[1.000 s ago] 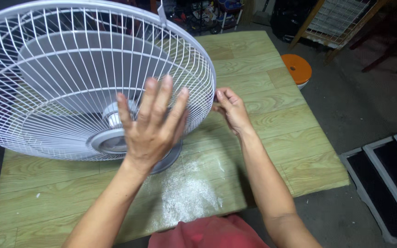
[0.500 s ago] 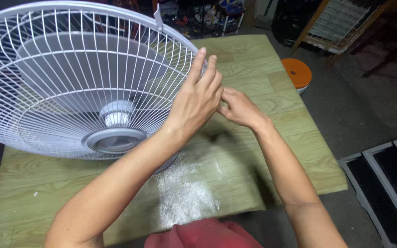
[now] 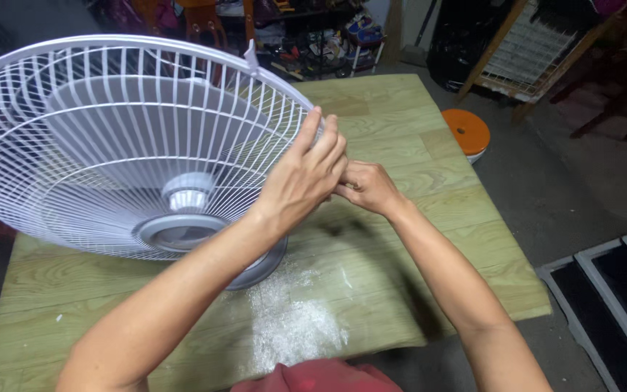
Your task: The person removes the front wire cage of a white table fan by unclipping its tabs, then unscrews the central hub nut to detach the fan blades. The removed cage is placed on the table.
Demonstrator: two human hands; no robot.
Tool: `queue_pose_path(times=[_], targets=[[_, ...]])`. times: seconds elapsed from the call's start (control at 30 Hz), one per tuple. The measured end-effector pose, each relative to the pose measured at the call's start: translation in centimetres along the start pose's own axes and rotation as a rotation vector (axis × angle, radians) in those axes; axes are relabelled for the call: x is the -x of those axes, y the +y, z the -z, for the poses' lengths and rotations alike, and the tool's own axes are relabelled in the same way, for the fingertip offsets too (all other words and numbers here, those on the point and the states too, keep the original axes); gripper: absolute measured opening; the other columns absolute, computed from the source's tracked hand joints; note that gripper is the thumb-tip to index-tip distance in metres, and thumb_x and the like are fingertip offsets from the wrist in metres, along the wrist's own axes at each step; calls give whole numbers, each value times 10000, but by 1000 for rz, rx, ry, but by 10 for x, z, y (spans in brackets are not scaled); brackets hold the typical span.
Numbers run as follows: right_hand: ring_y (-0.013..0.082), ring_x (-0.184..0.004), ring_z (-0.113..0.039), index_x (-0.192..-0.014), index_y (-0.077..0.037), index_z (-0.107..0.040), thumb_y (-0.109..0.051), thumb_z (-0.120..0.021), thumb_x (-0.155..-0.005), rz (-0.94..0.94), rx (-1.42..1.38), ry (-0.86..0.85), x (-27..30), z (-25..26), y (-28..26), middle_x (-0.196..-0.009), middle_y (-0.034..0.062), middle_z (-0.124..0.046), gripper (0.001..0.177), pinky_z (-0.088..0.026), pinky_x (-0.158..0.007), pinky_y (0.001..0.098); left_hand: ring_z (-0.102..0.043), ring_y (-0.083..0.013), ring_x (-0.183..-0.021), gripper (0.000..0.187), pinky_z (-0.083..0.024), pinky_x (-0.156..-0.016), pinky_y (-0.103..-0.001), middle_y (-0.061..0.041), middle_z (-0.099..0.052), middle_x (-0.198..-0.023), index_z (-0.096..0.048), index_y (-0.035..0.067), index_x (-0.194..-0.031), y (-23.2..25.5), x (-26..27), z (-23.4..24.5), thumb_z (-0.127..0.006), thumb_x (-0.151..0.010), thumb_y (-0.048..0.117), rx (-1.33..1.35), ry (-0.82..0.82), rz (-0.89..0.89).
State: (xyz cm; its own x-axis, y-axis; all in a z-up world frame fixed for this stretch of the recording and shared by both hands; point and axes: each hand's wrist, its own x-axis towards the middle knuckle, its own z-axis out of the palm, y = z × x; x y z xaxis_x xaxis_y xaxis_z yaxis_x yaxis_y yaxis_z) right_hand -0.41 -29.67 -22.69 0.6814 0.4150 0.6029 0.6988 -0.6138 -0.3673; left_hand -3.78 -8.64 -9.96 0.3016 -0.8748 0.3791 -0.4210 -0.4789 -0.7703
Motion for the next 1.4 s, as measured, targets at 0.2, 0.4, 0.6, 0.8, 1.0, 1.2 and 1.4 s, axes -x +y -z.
queue_pose_path(times=[0.2, 0.4, 0.6, 0.8, 1.0, 1.2, 1.4], targets=[[323, -907, -708, -1065, -71, -730, -108, -770, -839, -89, -62, -7, 10, -3, -7, -1041, 111, -720, 233, -577, -770, 393, -385, -222, -1505, 494, -143, -1265, -551, -64, -519, -1565, -645, 113, -1403, 26, 39, -8, -547, -978, 345, -20, 205, 230], [321, -976, -703, -1135, -71, -706, -113, -756, -859, -102, -83, -27, 11, 3, -27, -1140, 103, -704, 284, -582, -801, 394, -340, -215, -1524, 401, -79, -1274, -565, -10, -492, -1594, -655, 236, -1458, 62, 64, -23, -562, -1082, 336, 51, 282, 424], [320, -955, -701, -1116, -89, -724, -189, -786, -853, 66, -57, -134, -3, 16, -25, -1136, 88, -714, 288, -573, -779, 400, -365, -215, -1437, 391, -159, -1281, -504, 4, -504, -1473, -646, 331, -1439, 101, 75, -23, -765, -1068, 368, 158, 399, 694], [325, -907, -691, -1058, -78, -724, -213, -800, -853, 273, -138, -214, -19, 14, -6, -1058, 101, -714, 257, -564, -768, 408, -444, -193, -1260, 316, -309, -1101, -448, 22, -504, -1263, -676, 314, -1177, 135, 60, -25, -894, -953, 362, 125, 469, 963], [296, -826, -666, -977, -79, -723, -203, -813, -859, 457, -223, -232, -29, 10, 8, -908, 72, -672, 193, -537, -736, 403, -516, -211, -1115, 377, -370, -969, -428, 10, -577, -1180, -682, 245, -1185, 161, 49, -12, -915, -902, 333, 95, 333, 1129], [278, -745, -627, -912, -64, -710, -132, -812, -807, 571, -320, -167, -36, -4, 10, -851, 72, -651, 162, -502, -667, 393, -537, -231, -1157, 376, -428, -1037, -387, -24, -569, -1216, -692, 214, -1260, 169, 32, -10, -906, -954, 260, 132, 319, 1234], [293, -732, -610, -906, -28, -692, -78, -774, -700, 621, -362, -112, -42, -15, 8, -846, 95, -647, 227, -494, -646, 399, -427, -228, -1186, 353, -348, -1031, -448, -25, -461, -1203, -699, 342, -1214, 158, 22, -17, -883, -915, 385, -20, 367, 1240]])
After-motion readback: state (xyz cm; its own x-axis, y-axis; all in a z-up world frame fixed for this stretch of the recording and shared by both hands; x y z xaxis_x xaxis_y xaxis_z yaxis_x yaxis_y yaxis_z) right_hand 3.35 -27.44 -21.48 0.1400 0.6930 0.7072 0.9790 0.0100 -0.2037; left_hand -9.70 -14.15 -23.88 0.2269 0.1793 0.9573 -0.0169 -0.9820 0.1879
